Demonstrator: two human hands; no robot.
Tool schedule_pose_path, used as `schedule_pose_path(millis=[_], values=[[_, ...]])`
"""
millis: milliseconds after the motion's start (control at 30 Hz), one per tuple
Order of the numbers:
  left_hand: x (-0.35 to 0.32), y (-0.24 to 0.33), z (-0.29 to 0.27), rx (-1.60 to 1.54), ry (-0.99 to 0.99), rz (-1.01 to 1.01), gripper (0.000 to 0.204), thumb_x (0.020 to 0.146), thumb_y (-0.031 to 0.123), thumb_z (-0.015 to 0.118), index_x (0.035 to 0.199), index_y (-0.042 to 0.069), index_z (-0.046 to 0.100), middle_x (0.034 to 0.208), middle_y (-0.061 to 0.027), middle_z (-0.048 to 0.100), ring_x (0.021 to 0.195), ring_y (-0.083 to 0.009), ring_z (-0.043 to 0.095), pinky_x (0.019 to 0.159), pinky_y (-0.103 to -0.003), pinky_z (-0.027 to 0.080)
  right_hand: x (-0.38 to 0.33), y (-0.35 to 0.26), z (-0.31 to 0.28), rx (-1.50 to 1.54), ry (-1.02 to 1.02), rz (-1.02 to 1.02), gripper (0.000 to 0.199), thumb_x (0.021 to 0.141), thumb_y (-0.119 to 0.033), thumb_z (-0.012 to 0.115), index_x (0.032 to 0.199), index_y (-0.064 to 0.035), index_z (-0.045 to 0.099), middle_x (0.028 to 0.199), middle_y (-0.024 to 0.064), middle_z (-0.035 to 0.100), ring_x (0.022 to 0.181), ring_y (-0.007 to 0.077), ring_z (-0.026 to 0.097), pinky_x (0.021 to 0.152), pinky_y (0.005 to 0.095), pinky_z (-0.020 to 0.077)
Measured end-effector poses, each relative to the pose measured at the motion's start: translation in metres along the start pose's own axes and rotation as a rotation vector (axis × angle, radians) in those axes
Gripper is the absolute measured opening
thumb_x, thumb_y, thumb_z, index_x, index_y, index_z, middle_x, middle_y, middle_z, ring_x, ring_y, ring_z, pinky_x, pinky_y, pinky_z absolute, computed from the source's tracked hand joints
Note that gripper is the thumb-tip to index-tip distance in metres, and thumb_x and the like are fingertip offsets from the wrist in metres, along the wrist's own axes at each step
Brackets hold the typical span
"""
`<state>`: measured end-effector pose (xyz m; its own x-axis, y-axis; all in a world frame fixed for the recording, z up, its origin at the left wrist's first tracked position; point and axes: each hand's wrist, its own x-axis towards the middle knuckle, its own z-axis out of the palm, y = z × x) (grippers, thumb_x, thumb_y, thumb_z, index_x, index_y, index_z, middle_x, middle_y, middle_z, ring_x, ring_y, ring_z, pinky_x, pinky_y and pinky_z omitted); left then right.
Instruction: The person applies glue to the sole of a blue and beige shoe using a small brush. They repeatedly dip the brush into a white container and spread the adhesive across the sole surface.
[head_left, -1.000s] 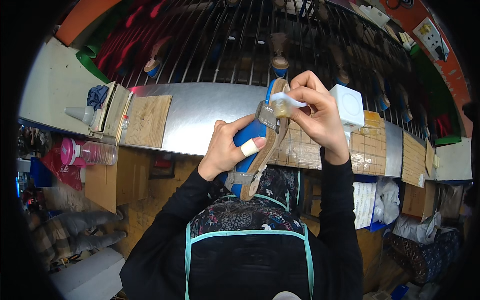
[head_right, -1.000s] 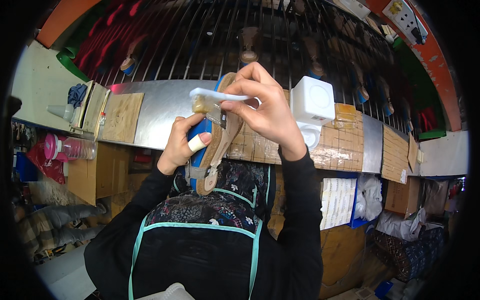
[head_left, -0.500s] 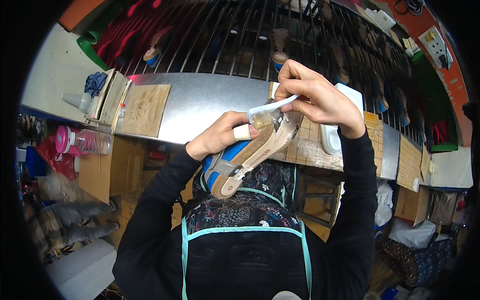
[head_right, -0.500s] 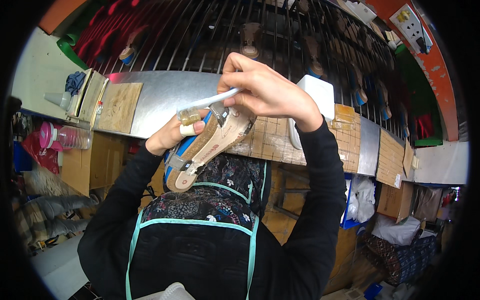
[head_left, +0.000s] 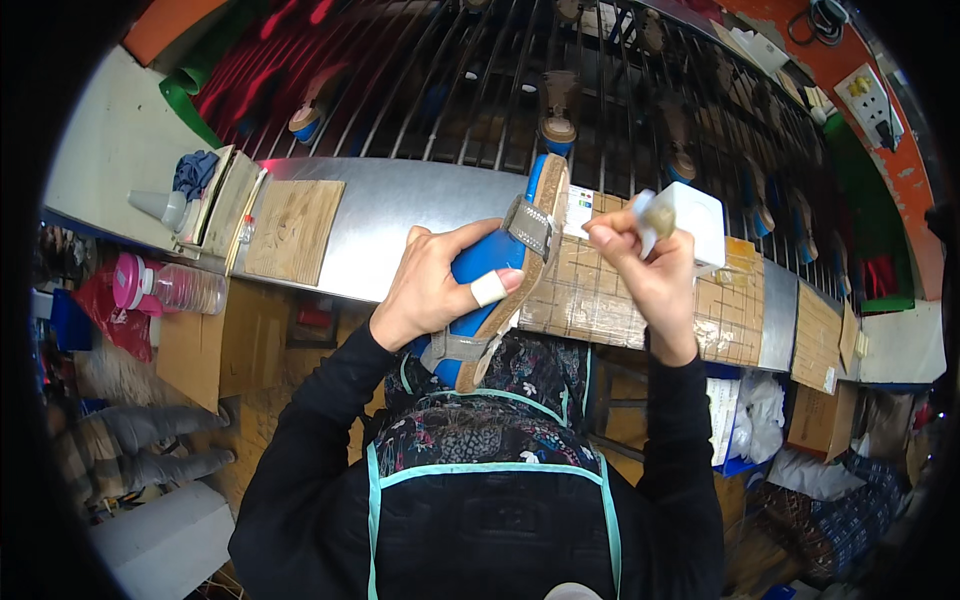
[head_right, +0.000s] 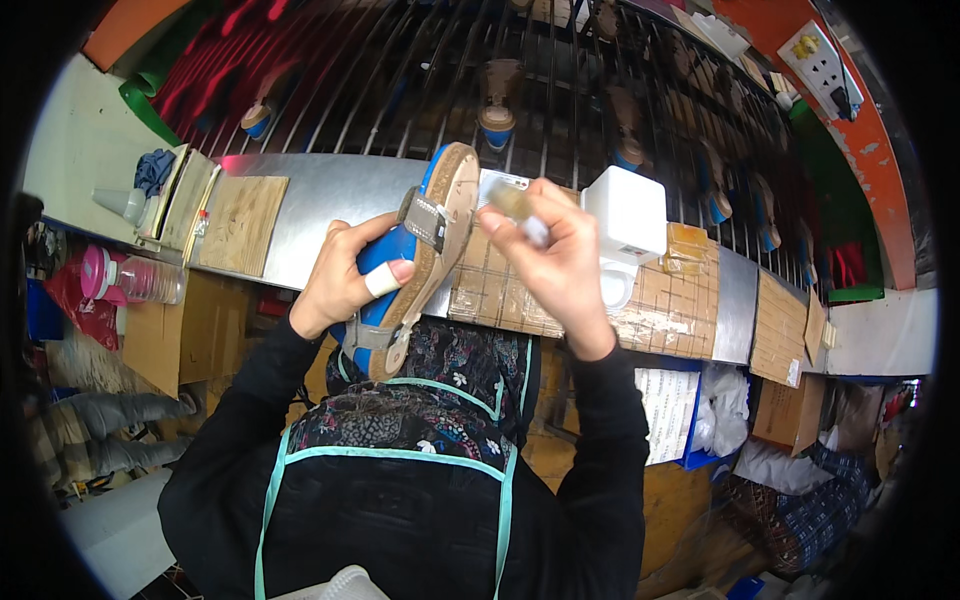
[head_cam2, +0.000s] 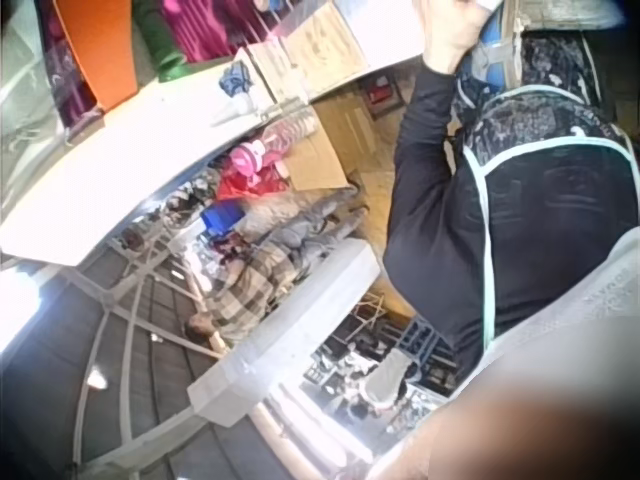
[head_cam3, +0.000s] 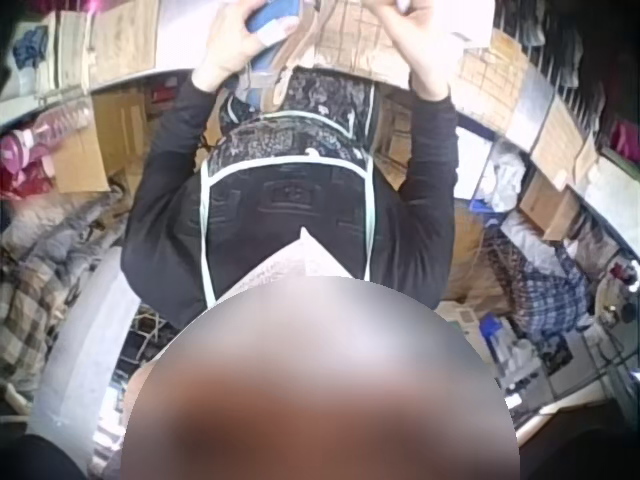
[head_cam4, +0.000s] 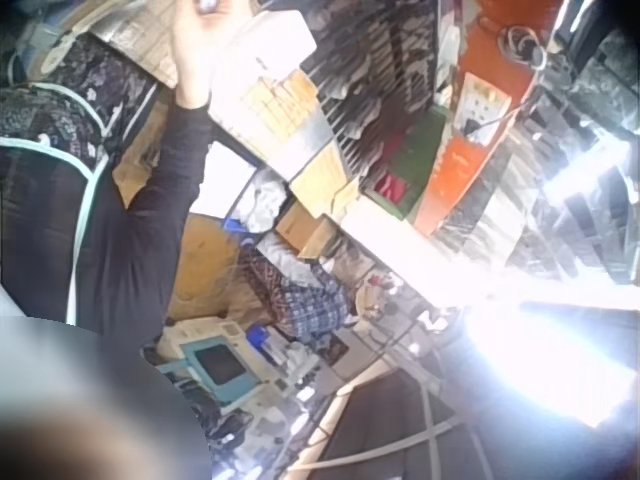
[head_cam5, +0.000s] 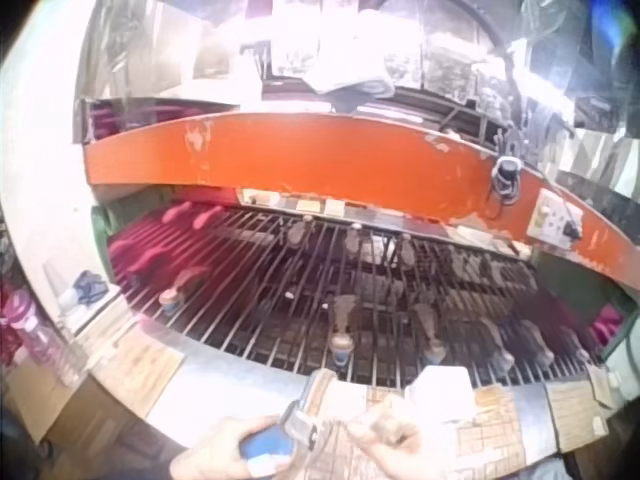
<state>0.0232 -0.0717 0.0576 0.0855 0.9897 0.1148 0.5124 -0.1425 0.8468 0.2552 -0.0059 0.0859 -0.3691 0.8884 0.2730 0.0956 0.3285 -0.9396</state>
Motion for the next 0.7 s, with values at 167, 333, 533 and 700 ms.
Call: schedule_pose_path(millis=[167,333,533,700], values=[[-0.002,0.012,0.009,0.381,0.222,0.196,0.078,0.067,0.065,0.072,0.111,0.001,0.068,0.076,-0.0134,0.069,0.059,-0.0205,0.060,0.070,-0.037,0.027,-0.015,-0.003,0.017,-0.189,0.131,-0.172,0.007,0.082,-0.001,0.070,0.087,0.0041,0.071,0.068,0.0013,0.053,0.064,0.0070,0.048,0.056,0.0224,0.0351],[-0.004,0.015,0.011,0.594,0.261,0.238,0.084,0.062,0.069,0.075,0.112,0.001,0.067,0.068,-0.0119,0.065,0.058,-0.0217,0.059,0.070,-0.038,0.028,-0.019,-0.008,0.020,-0.243,0.166,-0.145,0.009,0.078,-0.001,0.072,0.080,0.0063,0.067,0.066,0.0032,0.053,0.061,0.0082,0.045,0.052,0.0251,0.0334],[-0.005,0.020,0.014,0.769,0.267,0.243,0.086,0.062,0.068,0.075,0.118,0.003,0.065,0.070,-0.0079,0.063,0.060,-0.0186,0.056,0.071,-0.037,0.027,-0.020,-0.007,0.018,-0.296,0.194,-0.077,0.014,0.077,-0.002,0.072,0.072,0.0064,0.062,0.063,0.0042,0.053,0.057,0.0080,0.045,0.049,0.0262,0.0332],[-0.003,0.019,0.019,0.765,0.296,0.292,0.087,0.063,0.071,0.072,0.113,0.000,0.067,0.064,-0.0114,0.061,0.056,-0.0211,0.056,0.071,-0.039,0.027,-0.020,-0.003,0.024,-0.334,0.280,-0.111,0.011,0.072,0.000,0.072,0.071,0.0047,0.062,0.065,0.0049,0.055,0.056,0.0098,0.048,0.049,0.0264,0.0351]])
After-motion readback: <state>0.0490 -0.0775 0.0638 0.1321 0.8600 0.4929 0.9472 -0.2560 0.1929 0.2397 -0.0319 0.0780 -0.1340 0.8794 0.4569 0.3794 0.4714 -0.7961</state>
